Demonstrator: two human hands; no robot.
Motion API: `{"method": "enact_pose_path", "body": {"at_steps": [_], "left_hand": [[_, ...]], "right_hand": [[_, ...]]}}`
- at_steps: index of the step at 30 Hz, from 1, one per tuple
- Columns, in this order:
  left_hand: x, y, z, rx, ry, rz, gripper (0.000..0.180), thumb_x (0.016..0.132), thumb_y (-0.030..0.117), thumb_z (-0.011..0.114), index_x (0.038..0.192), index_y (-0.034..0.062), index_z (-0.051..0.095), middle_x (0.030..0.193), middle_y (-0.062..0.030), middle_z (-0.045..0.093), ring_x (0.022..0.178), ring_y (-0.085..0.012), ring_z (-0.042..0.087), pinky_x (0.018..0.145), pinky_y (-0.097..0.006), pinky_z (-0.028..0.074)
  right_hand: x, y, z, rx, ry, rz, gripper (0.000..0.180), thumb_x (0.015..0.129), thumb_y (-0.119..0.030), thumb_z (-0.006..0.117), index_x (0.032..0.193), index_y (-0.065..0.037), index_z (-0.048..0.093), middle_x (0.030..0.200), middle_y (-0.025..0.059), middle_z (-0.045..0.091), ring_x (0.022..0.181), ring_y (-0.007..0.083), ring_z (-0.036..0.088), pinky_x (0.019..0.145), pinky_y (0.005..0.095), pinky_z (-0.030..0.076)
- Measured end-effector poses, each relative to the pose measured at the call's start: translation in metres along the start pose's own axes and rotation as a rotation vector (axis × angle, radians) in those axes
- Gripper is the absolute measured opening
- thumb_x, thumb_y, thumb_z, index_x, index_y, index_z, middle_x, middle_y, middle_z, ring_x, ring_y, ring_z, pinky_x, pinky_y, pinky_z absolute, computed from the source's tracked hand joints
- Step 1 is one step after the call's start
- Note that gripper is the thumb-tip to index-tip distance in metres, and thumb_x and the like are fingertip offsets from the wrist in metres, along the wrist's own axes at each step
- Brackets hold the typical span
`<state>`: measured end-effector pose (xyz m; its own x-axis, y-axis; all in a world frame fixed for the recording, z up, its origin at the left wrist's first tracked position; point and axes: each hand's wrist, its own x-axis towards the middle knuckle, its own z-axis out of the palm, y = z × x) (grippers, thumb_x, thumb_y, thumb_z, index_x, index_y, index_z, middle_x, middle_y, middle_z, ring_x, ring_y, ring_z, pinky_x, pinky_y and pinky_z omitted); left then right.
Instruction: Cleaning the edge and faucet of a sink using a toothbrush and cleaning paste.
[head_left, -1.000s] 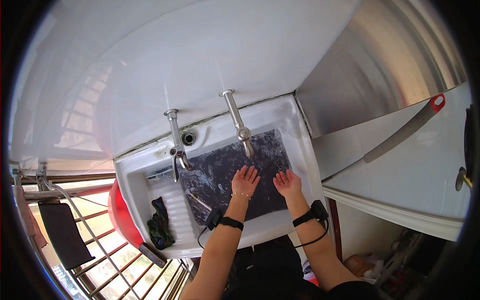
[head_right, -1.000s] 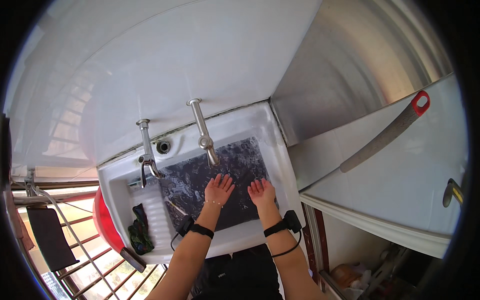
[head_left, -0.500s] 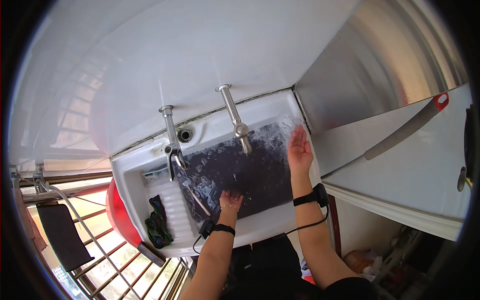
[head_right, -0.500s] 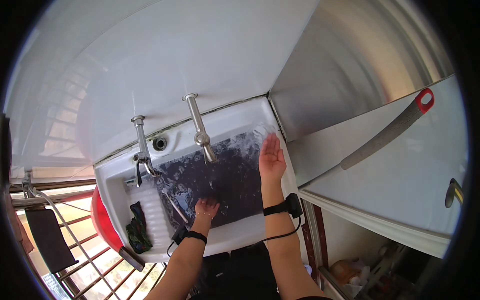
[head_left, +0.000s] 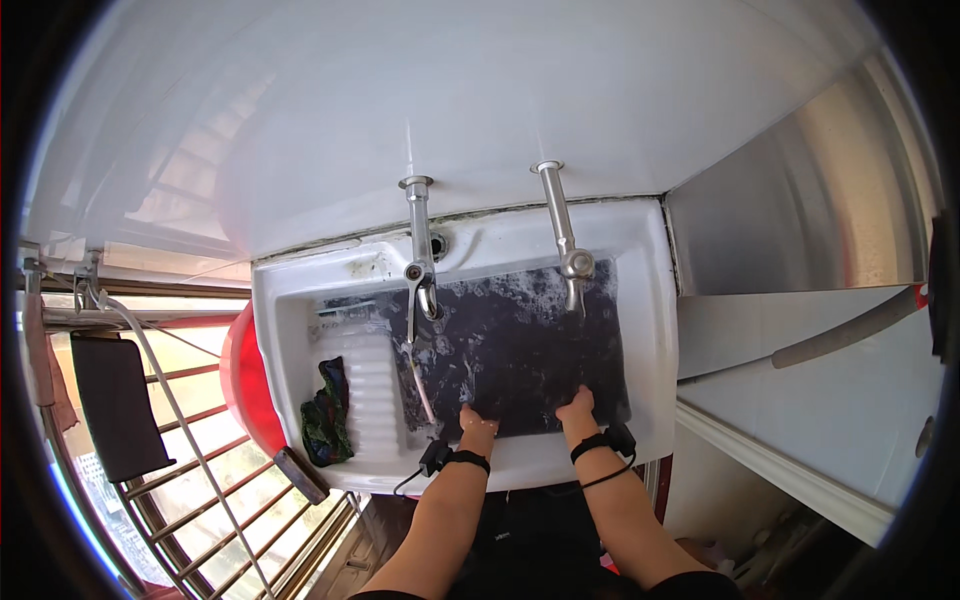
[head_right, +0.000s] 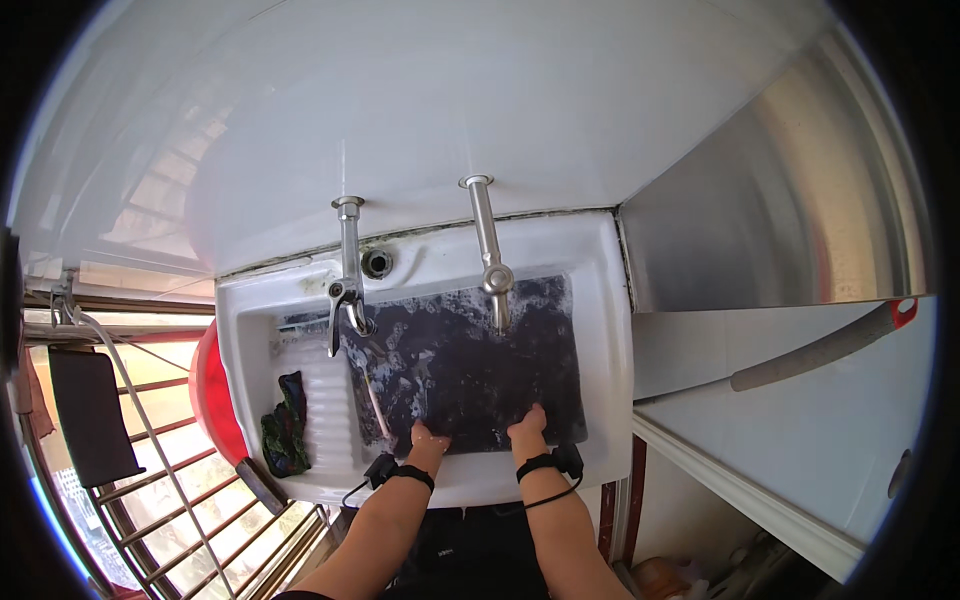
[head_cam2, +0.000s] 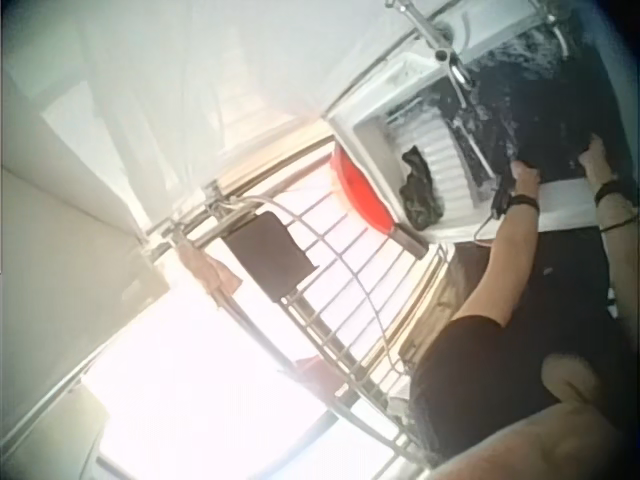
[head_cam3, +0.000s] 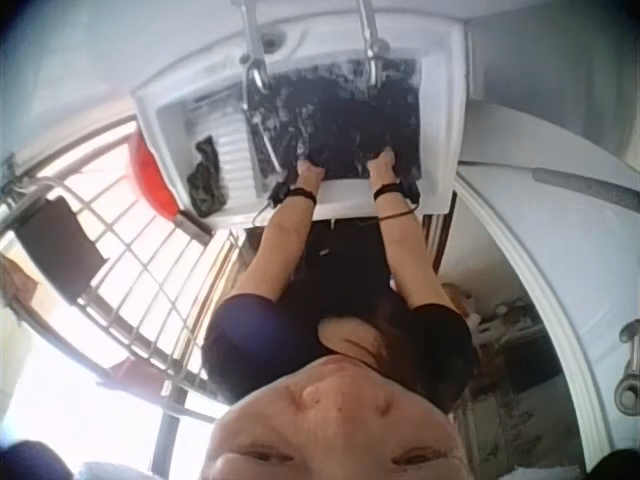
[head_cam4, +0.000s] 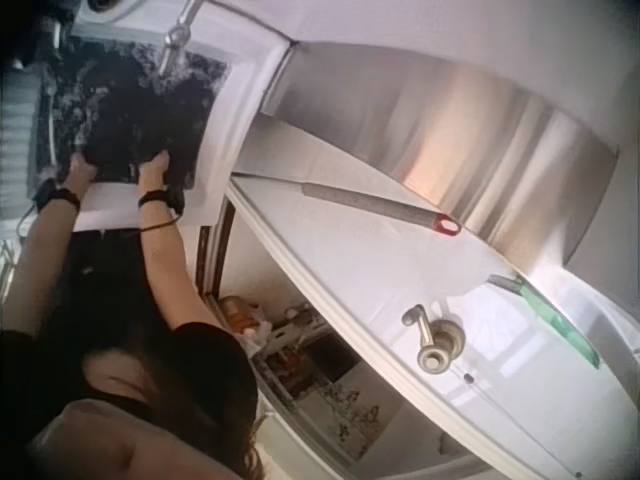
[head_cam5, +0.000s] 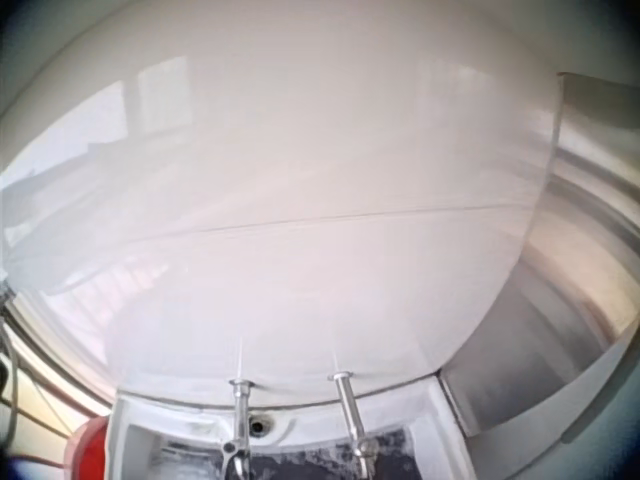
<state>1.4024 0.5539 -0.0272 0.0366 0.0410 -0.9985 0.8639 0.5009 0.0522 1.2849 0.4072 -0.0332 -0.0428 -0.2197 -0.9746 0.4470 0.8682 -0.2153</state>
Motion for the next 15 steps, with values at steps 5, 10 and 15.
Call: {"method": "enact_pose_path", "body": {"at_steps": [5, 10, 15], "left_hand": [[0.006, 0.006, 0.049, -0.255, -0.771, -0.054, 0.029, 0.089, 0.026, 0.040, 0.099, 0.0035, 0.056, 0.099, -0.0112, 0.060, 0.095, -0.0265, 0.056, 0.090, -0.038, 0.042], [-0.136, 0.052, 0.151, -0.310, -1.302, 0.176, 0.033, 0.092, 0.027, 0.037, 0.112, 0.0050, 0.053, 0.129, -0.0124, 0.044, 0.122, -0.0259, 0.038, 0.100, -0.039, 0.033], [-0.111, 0.061, 0.128, -0.187, -1.107, 0.111, 0.031, 0.090, 0.030, 0.039, 0.111, 0.0133, 0.055, 0.135, -0.0106, 0.038, 0.124, -0.0300, 0.034, 0.101, -0.047, 0.028]], "right_hand": [[-0.021, 0.032, 0.071, 0.296, -0.935, 0.341, 0.030, 0.089, -0.021, 0.037, 0.095, 0.000, 0.059, 0.103, 0.0131, 0.058, 0.099, 0.0269, 0.053, 0.083, 0.0400, 0.045], [-0.171, 0.003, 0.185, 0.147, -1.247, 0.180, 0.039, 0.089, -0.023, 0.043, 0.119, 0.002, 0.047, 0.126, 0.0178, 0.045, 0.118, 0.0296, 0.043, 0.099, 0.0407, 0.036], [-0.145, 0.000, 0.161, -0.008, -0.924, 0.083, 0.037, 0.090, -0.026, 0.040, 0.116, -0.001, 0.048, 0.121, 0.0165, 0.049, 0.110, 0.0281, 0.048, 0.094, 0.0398, 0.040]]}}
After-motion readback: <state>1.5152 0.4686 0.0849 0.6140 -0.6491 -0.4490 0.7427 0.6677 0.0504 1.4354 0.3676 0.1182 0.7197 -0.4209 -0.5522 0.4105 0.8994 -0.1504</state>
